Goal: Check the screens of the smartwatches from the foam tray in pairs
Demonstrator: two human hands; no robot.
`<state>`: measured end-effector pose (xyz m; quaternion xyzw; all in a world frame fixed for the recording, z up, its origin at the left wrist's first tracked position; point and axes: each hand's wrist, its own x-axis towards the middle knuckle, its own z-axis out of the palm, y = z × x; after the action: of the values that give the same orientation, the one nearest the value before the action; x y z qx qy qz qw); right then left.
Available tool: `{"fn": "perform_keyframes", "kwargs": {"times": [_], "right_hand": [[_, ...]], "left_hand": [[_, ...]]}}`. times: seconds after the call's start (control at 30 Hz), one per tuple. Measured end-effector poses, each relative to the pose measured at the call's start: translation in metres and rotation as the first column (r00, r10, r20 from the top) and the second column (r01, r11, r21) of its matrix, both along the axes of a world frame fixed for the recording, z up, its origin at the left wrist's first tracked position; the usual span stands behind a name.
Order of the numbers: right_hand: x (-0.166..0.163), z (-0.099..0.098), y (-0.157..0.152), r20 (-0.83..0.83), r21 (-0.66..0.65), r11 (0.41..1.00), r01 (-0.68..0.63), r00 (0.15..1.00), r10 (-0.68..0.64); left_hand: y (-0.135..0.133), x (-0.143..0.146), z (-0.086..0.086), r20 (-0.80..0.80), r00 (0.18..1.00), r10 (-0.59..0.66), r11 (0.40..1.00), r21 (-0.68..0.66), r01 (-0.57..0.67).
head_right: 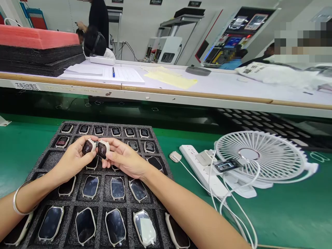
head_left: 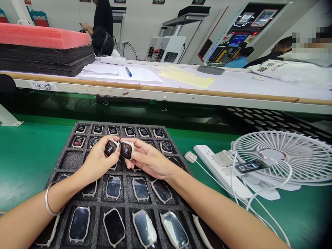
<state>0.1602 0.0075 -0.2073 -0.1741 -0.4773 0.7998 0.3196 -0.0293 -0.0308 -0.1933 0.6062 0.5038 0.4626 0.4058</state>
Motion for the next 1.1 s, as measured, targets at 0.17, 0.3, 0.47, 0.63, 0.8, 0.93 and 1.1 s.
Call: {"fn": "perform_keyframes", "kwargs": {"times": [0.17,0.3,0.47,0.63,0.8,0.93,1.1], "right_hand": [[-0.0001,-0.0003,-0.0003,-0.009,0.009,1.000,-0.013,1.000,0.013],[0.0005,0.0003,-0.0008,0.007,0.008,1.000,0.006,1.000,-0.006],[0.0011,0.0011,-0.0007,0.010,0.008,1.000,0.007,1.000,-0.007],[0.0004,0.0002,-0.0008,0.002,0.012,1.000,0.004,1.000,-0.005],[0.0010,0.0012,-0.0005,0.004,0.003,0.999,0.034,0.999,-0.034],[0.0006,0.0016,-0.0018,0.005,0.008,0.999,0.032,0.999,-0.032],[0.0004,0.0020,-0.0022,0.014,-0.021,0.999,0.032,0.999,-0.031]], "left_hand": [[0.0000,0.0006,0.0008,-0.019,1.000,0.000,1.000,-0.021,0.000],[0.0002,0.0002,0.0005,-0.003,1.000,0.008,1.000,-0.020,-0.009],[0.0007,-0.0010,-0.0017,0.006,1.000,-0.004,1.000,-0.023,0.004],[0.0003,-0.0003,-0.0012,0.005,1.000,-0.008,1.000,-0.025,0.009],[-0.0001,0.0013,0.0010,0.058,0.998,0.011,0.999,-0.042,-0.008],[0.0005,-0.0001,-0.0004,0.053,0.999,0.014,0.999,-0.043,-0.012],[0.0007,0.0006,0.0022,0.121,0.989,0.090,0.985,-0.156,-0.071]]}}
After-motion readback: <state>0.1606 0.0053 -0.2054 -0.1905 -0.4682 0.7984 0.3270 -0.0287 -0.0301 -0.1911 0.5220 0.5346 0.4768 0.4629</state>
